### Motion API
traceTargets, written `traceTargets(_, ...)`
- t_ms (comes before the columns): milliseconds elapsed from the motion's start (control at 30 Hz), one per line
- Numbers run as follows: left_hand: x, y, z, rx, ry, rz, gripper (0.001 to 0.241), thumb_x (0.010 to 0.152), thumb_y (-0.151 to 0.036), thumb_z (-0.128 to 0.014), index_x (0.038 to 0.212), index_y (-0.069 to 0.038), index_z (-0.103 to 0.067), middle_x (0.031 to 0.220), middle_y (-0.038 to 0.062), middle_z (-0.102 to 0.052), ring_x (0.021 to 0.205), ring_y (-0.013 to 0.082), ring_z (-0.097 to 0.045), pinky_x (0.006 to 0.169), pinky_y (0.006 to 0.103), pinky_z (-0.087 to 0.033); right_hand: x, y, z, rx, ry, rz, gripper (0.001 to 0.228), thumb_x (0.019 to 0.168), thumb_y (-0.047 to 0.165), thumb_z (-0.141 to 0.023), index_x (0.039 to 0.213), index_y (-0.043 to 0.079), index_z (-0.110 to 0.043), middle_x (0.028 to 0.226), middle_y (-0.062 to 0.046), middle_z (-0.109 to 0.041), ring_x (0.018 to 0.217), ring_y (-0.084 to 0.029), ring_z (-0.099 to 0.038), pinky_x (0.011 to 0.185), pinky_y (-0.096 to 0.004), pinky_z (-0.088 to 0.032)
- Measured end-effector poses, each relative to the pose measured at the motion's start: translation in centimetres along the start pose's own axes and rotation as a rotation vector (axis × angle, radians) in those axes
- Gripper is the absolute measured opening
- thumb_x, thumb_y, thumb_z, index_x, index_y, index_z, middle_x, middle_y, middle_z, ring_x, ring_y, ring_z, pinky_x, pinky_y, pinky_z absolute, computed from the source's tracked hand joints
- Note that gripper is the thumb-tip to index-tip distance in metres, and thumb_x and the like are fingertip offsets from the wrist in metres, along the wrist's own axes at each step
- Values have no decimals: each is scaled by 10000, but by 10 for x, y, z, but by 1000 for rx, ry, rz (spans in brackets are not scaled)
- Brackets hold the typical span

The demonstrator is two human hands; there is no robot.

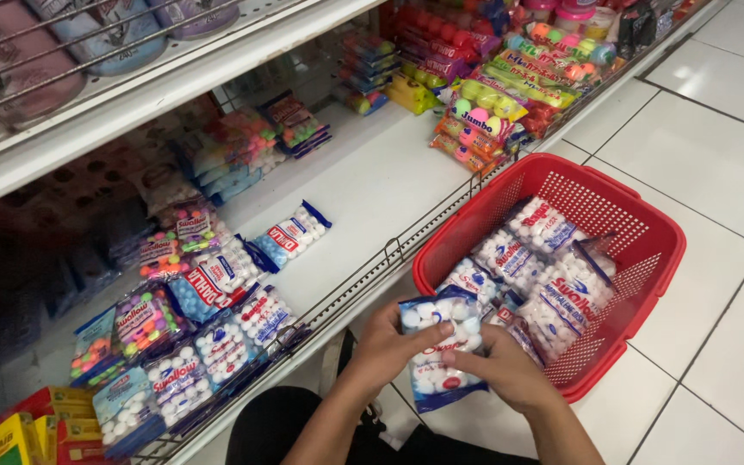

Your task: The person organizes bags of naphthalene mothballs on a grocery shelf by taking them from a basket and placing them into neat stacks on the shelf.

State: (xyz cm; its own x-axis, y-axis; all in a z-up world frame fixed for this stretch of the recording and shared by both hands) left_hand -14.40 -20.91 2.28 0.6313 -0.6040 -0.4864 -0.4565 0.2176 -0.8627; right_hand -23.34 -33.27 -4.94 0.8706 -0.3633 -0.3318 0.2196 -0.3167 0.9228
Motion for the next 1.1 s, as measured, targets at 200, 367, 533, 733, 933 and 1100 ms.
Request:
traceTargets(200, -20, 1, 15, 230, -16, 148, 592, 588, -367, -731, 1132, -149, -641, 1076, 11, -709, 957, 127, -661, 783, 257, -520, -10, -3, -24, 11, 43, -184, 443, 642, 41, -758, 1061, -44, -640, 908, -178, -717, 779, -261, -666, 705, -354, -550)
traceTargets(367, -1, 23, 27, 162, 175, -22, 336, 635, -226, -781, 928, -102, -671, 857, 22, -698, 773, 106, -627, 692, 246, -521, -5, -27, -26, -89, 94, -167, 424, 651, 34, -775, 1048, -9, -636, 920, -138, -718, 808, -217, -660, 739, -327, -549)
traceTargets(533, 14, 38, 43, 116, 131, -5, 346, 568, -183, -820, 868, -78, -683, 802, 33, -697, 705, 104, -620, 641, 233, -518, -8, -24, -47, -11, 59, -222, 379, 690, 22, -734, 1056, -26, -647, 964, -161, -707, 860, -253, -659, 772, -352, -541)
traceTargets(733, 24, 50, 56, 29, 146, -7, 516, 551, -134, -809, 1051, -96, -686, 907, 41, -674, 800, 112, -609, 685, 208, -505, 8, -53, -49, 77, -9, -163, 396, 670, -74, -732, 1052, -65, -626, 937, -175, -686, 820, -254, -636, 744, -361, -525)
traceTargets(933, 18, 42, 72, 34, -22, 46, 308, 598, -203, -802, 868, -119, -680, 833, 18, -715, 736, 119, -650, 644, 249, -524, 19, -48, -60, 93, -6, -154, 333, 651, -26, -746, 963, -83, -646, 870, -226, -719, 742, -292, -667, 691, -381, -541)
traceTargets(1100, 29, 43, 86, -187, -46, -204, 346, 688, -97, -735, 1028, -134, -683, 926, 47, -719, 820, 117, -659, 676, 217, -530, 28, -12, -79, -253, -95, -82, 316, 701, 5, -736, 1012, -7, -679, 874, -122, -717, 769, -200, -624, 699, -304, -495)
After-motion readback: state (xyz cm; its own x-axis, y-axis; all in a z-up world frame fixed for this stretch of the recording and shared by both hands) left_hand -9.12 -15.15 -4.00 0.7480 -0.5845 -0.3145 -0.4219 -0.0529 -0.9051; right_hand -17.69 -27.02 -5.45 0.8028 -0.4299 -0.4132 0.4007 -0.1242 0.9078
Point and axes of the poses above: each hand's wrist, its own x-axis towards the middle knuckle, its own z-axis out of the back of the hand, y = z × x, the point moved 6 cm from there along x, towards the middle knuckle
